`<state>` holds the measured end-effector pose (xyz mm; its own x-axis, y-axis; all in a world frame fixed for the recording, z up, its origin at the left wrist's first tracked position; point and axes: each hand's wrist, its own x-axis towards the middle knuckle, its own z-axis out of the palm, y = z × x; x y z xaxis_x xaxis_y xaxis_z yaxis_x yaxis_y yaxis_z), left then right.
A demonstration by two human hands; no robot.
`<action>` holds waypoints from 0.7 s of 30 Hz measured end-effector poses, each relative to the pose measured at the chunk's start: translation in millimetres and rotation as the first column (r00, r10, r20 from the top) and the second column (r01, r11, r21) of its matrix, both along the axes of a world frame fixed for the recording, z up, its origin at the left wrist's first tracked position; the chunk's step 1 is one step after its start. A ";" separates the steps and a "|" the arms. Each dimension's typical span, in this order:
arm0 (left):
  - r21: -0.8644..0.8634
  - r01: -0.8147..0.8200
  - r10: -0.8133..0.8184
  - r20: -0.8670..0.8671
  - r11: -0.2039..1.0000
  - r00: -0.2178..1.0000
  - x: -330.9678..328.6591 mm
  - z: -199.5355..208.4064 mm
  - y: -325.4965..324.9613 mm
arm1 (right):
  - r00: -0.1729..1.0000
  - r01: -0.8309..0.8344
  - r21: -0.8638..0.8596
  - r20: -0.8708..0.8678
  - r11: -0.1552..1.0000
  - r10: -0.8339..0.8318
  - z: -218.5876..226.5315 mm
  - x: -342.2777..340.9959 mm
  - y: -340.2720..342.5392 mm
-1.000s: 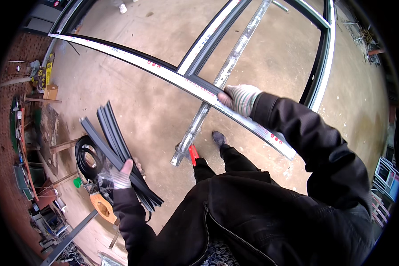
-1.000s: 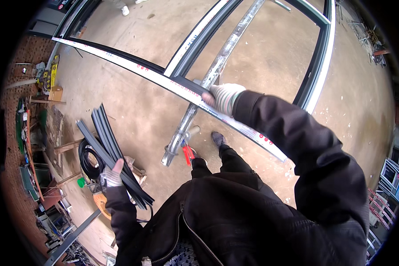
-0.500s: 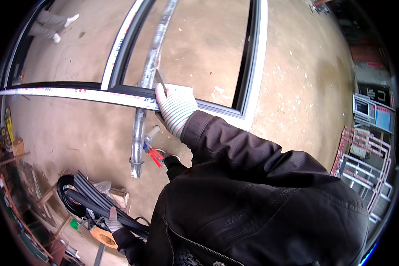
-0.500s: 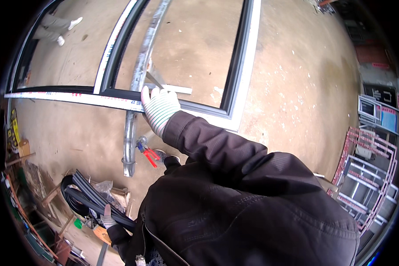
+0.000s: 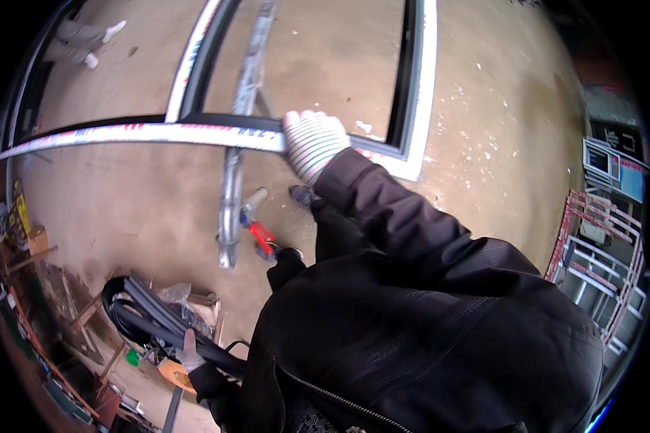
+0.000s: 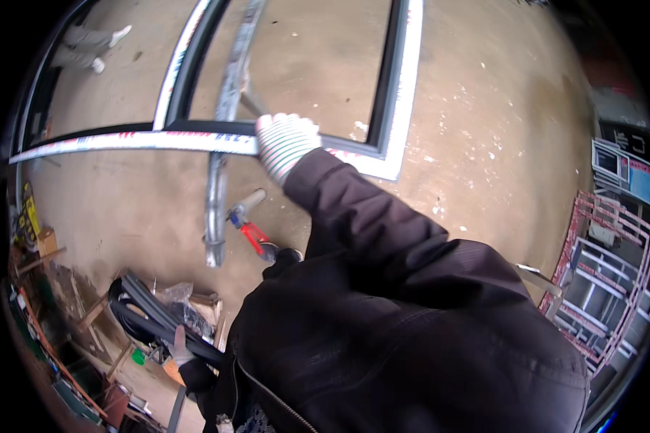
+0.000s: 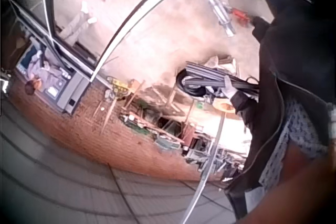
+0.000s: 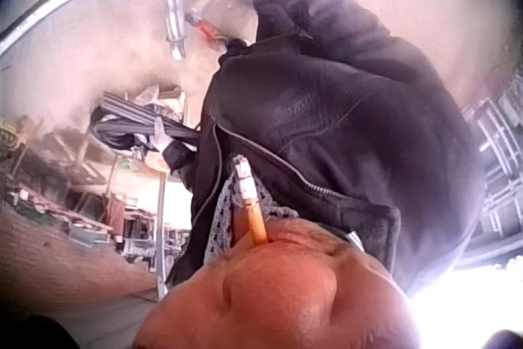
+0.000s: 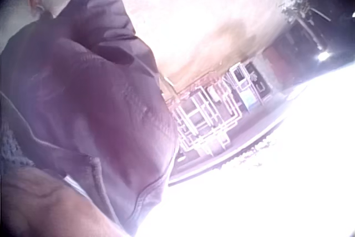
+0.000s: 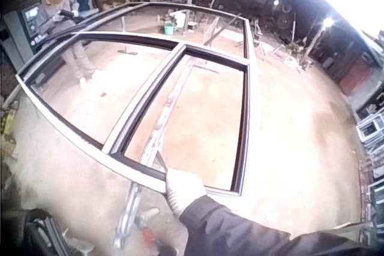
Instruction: The person sits on the floor, puts on gloves, and picks up black rubber strips. They then stand and insert the strips into the grooves of a large aluminum window frame, working along the edges to fit the seals.
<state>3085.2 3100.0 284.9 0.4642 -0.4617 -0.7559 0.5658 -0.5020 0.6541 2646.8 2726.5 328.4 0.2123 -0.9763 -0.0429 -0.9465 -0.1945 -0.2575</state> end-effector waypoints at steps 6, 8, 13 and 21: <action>-0.138 0.180 -0.158 0.160 0.974 0.974 43.6 -19.4 23.0 | 0.995 0.063 -0.062 -0.067 0.996 -0.067 17.9 -14.0 25.1; -0.054 0.185 -0.170 0.209 0.981 0.963 40.9 -4.5 17.3 | 0.973 0.149 -0.057 -0.169 0.987 -0.157 8.1 -38.1 35.9; -0.049 0.171 -0.165 0.105 0.984 0.981 83.0 -21.2 70.0 | 0.869 0.319 -0.141 -0.352 0.937 -0.348 -6.9 -32.5 42.0; 0.001 0.016 -0.016 0.302 1.000 0.953 111.7 25.9 109.8 | 0.826 0.373 -0.129 -0.404 0.919 -0.392 9.0 -13.0 54.2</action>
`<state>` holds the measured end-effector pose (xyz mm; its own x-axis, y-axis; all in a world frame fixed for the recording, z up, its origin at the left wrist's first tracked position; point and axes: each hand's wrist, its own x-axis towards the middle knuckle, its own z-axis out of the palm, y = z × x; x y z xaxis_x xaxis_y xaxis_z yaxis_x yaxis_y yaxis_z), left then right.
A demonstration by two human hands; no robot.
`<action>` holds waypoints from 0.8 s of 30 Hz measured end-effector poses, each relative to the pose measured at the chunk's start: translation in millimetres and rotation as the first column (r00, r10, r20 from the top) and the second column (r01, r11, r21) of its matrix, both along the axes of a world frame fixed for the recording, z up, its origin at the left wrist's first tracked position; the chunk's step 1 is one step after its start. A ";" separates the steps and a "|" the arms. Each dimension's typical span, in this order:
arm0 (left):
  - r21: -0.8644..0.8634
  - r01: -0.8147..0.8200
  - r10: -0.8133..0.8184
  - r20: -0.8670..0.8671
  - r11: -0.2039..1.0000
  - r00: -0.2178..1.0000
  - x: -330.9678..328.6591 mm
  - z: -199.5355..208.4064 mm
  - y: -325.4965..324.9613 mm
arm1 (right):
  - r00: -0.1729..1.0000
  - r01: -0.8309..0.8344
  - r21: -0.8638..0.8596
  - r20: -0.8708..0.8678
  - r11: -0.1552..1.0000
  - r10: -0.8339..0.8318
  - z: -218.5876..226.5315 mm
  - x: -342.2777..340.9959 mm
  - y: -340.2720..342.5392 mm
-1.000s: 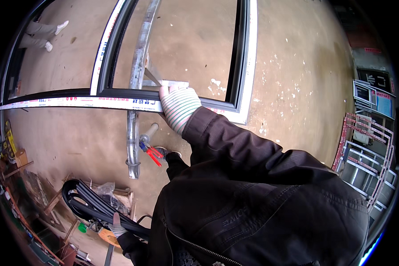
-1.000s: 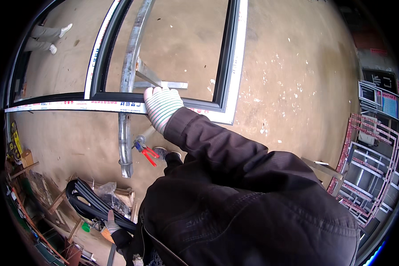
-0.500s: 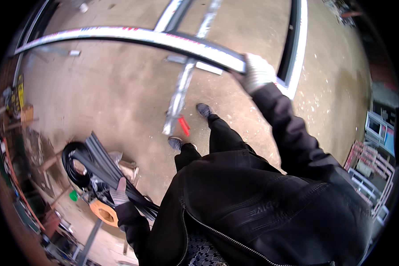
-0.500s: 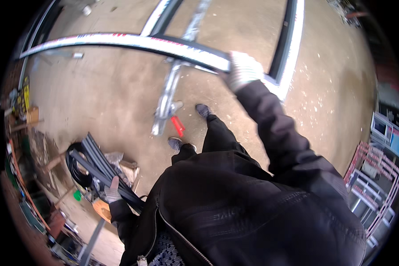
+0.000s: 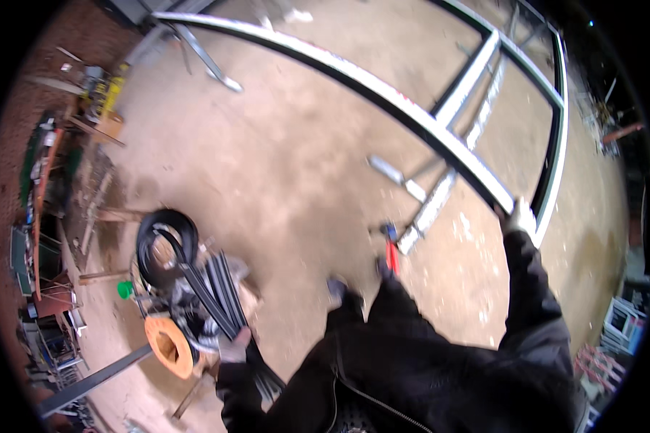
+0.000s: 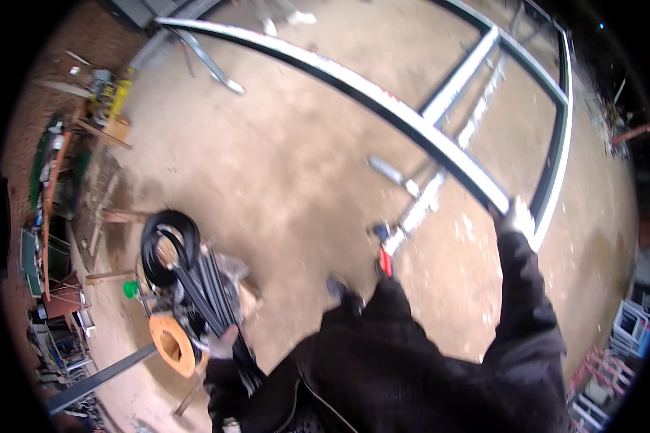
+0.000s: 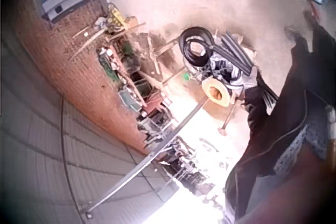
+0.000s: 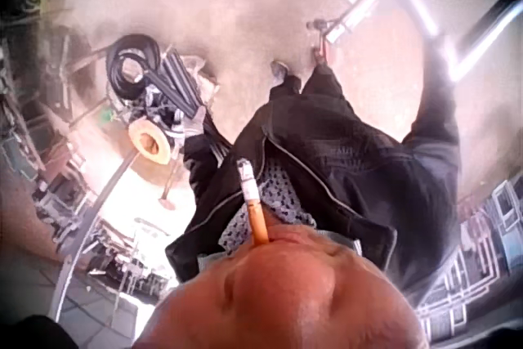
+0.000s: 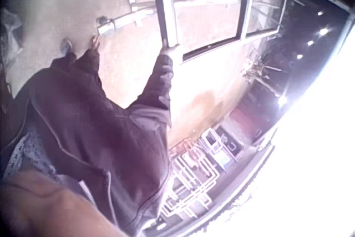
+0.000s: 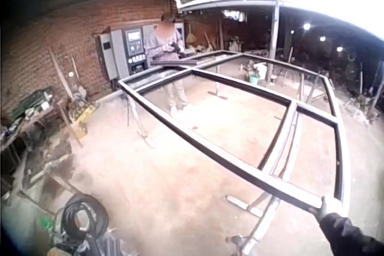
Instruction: The person sits on the floor, puts on gloves, and picks up black rubber strips. They then stand and insert the strips into the grooves of a large aluminum window frame, working along the edges to fit the seals.
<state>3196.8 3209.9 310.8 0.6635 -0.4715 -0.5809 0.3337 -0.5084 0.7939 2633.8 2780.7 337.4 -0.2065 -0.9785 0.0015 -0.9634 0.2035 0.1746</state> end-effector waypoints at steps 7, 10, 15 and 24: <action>-0.061 0.072 -0.070 0.034 0.996 0.997 49.4 20.0 -11.5 | 0.953 0.296 0.179 0.007 0.938 -0.302 35.1 44.0 -1.6; -0.025 0.060 -0.056 0.111 0.998 0.992 61.5 39.9 -34.6 | 0.942 0.326 0.206 0.012 0.923 -0.336 33.0 51.6 -9.3; -0.002 0.118 -0.118 -0.006 0.993 0.993 126.7 -5.8 -54.0 | 0.891 0.452 0.139 -0.017 0.881 -0.454 -6.7 30.5 -16.4; 0.073 0.259 -0.269 0.269 0.963 0.925 280.0 -53.0 -114.9 | 0.937 0.213 -0.441 0.346 0.872 -0.054 -55.8 154.8 -85.0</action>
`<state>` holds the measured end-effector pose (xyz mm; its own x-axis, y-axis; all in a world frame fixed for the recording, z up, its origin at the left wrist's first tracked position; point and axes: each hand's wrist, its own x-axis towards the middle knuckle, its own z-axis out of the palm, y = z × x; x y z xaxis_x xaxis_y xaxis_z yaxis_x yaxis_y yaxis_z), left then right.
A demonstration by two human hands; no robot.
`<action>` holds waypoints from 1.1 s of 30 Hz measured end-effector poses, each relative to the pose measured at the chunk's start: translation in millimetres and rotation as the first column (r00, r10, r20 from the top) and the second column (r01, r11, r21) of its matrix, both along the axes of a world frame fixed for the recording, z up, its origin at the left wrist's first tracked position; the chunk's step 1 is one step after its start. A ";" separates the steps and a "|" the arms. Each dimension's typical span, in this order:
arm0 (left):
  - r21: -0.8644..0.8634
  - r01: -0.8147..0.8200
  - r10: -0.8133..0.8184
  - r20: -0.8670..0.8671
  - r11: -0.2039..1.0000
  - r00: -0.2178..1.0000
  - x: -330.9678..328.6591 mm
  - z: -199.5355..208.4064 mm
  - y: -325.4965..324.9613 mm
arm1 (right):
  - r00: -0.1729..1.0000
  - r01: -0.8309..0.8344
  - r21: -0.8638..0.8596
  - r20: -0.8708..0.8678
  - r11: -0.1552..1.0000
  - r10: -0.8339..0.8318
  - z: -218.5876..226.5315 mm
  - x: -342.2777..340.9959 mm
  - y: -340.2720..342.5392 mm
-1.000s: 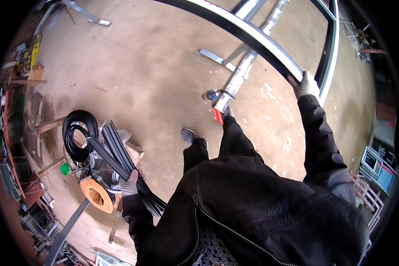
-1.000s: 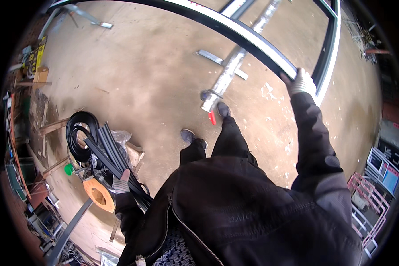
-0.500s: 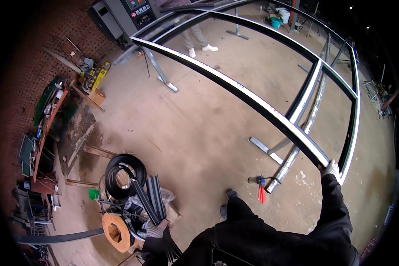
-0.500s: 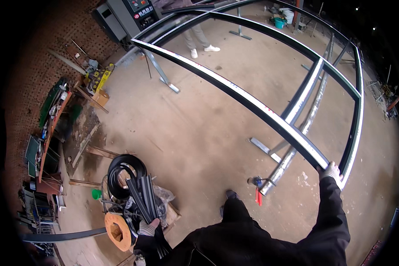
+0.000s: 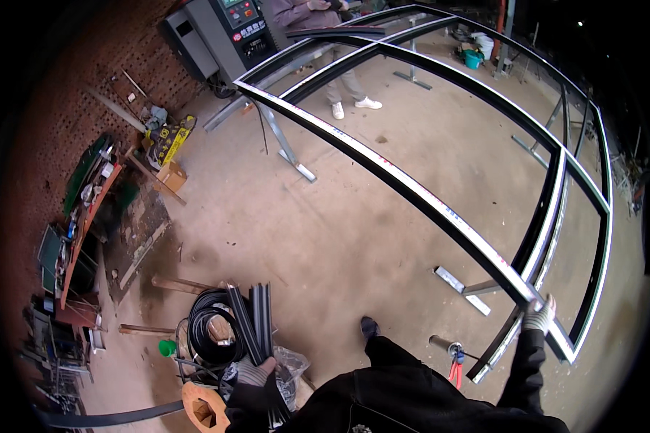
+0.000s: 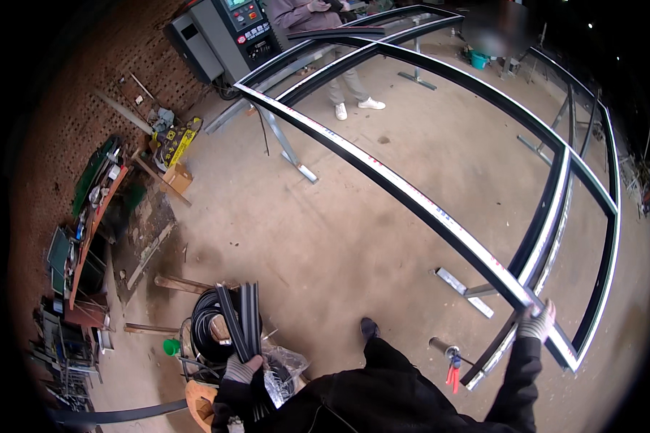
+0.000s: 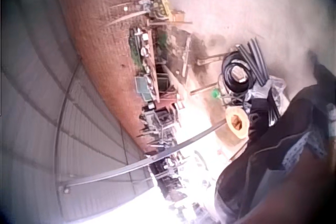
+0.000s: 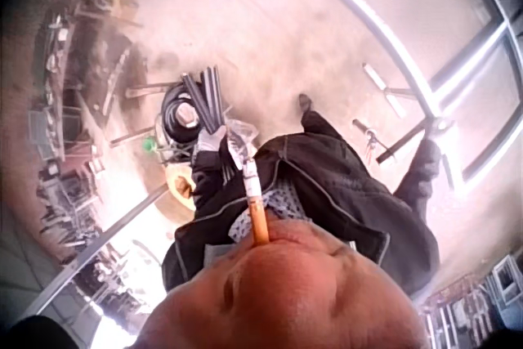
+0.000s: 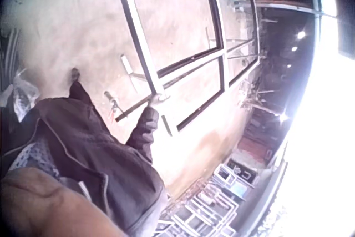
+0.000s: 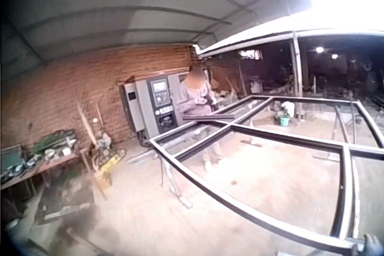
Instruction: The person sits on the floor, puts on gloves, and picks up black rubber strips. They then stand and insert the strips into the grooves of a large aluminum window frame, working along the edges to fit the seals.
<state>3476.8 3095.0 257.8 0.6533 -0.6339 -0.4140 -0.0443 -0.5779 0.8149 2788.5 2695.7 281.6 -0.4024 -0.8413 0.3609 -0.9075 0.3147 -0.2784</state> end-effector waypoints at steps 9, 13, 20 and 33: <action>-0.363 -0.151 0.060 -0.249 0.919 0.967 106.8 118.3 -163.6 | 0.292 -0.829 -0.343 0.411 0.443 0.864 111.0 457.1 -58.6; -0.561 -0.143 -0.021 -0.276 0.816 0.961 168.1 139.4 -210.0 | -0.002 -0.960 -0.227 0.590 0.163 0.808 114.9 586.4 -23.2; -0.722 -0.225 -0.107 -0.383 0.655 0.917 286.7 155.2 -291.6 | -0.142 -0.969 0.003 0.810 -0.247 0.569 132.1 755.7 3.7; -0.631 -0.654 0.242 -0.616 0.418 0.749 386.2 167.6 -373.5 | -0.001 -0.945 0.268 0.573 -0.188 0.820 157.1 903.9 -48.0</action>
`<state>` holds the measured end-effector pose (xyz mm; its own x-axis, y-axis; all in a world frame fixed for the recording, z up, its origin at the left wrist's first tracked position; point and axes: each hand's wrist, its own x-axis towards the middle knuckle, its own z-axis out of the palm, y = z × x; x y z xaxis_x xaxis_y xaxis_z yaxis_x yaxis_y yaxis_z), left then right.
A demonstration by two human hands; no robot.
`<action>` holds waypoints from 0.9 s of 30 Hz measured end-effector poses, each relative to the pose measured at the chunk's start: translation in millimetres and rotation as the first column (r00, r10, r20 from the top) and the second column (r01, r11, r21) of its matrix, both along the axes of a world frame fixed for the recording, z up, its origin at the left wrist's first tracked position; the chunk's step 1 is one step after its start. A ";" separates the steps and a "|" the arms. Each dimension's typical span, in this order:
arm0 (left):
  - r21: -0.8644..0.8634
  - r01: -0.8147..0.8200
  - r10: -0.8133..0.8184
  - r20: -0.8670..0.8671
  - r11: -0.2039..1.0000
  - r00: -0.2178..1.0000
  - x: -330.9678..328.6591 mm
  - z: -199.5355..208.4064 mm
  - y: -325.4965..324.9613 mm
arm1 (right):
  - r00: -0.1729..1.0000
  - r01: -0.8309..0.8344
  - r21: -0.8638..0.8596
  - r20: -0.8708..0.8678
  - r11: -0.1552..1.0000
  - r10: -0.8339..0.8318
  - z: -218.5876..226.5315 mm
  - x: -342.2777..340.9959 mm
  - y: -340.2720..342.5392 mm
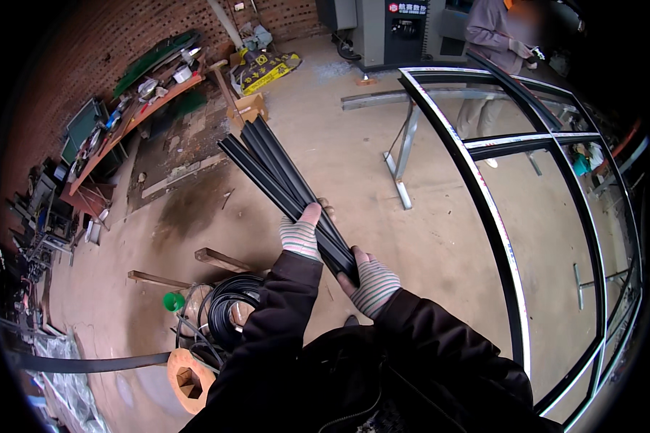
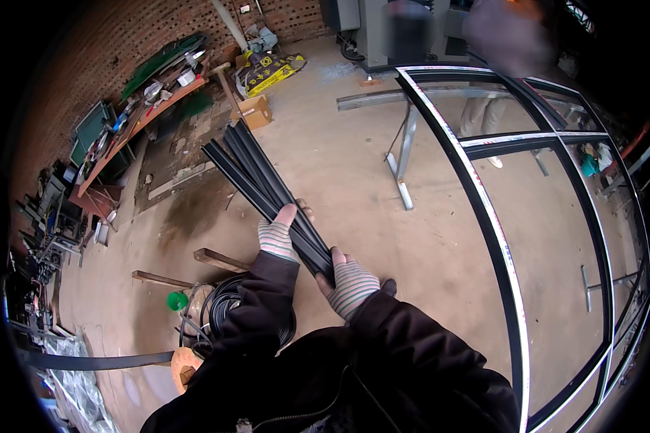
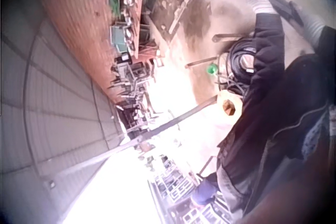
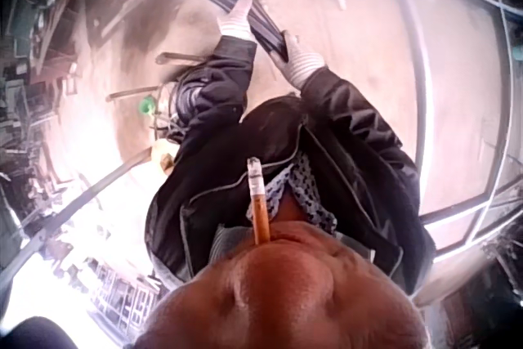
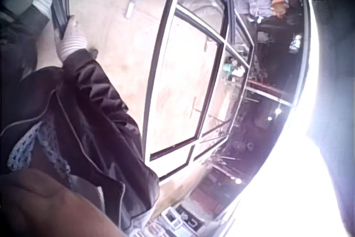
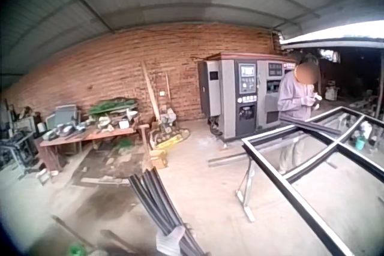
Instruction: The person sits on the floor, puts on gloves, and picks up black rubber strips. They then stand and insert the strips into the grooves of a large aluminum window frame, working along the edges to fit the seals.
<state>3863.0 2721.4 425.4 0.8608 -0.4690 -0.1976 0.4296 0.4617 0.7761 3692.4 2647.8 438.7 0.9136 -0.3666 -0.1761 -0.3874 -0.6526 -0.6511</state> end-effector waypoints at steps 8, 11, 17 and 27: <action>0.036 -0.052 0.051 0.014 0.998 0.999 47.8 6.3 -74.1 | 0.994 -0.019 0.143 0.106 0.990 0.003 -17.5 54.6 -87.7; -0.068 -0.028 0.025 -0.041 0.997 0.999 77.9 0.3 -108.0 | 0.990 -0.033 0.178 0.141 0.984 0.008 -15.6 82.2 -127.8; -0.050 -0.020 0.021 0.026 0.999 0.999 108.8 -31.5 -167.1 | 0.990 -0.094 0.123 0.120 0.988 0.080 -29.2 114.7 -207.8; -0.414 0.274 -0.324 -0.055 0.868 0.944 198.2 -26.8 -273.0 | 0.934 -0.170 0.818 0.312 0.550 -0.176 -102.0 189.9 -299.0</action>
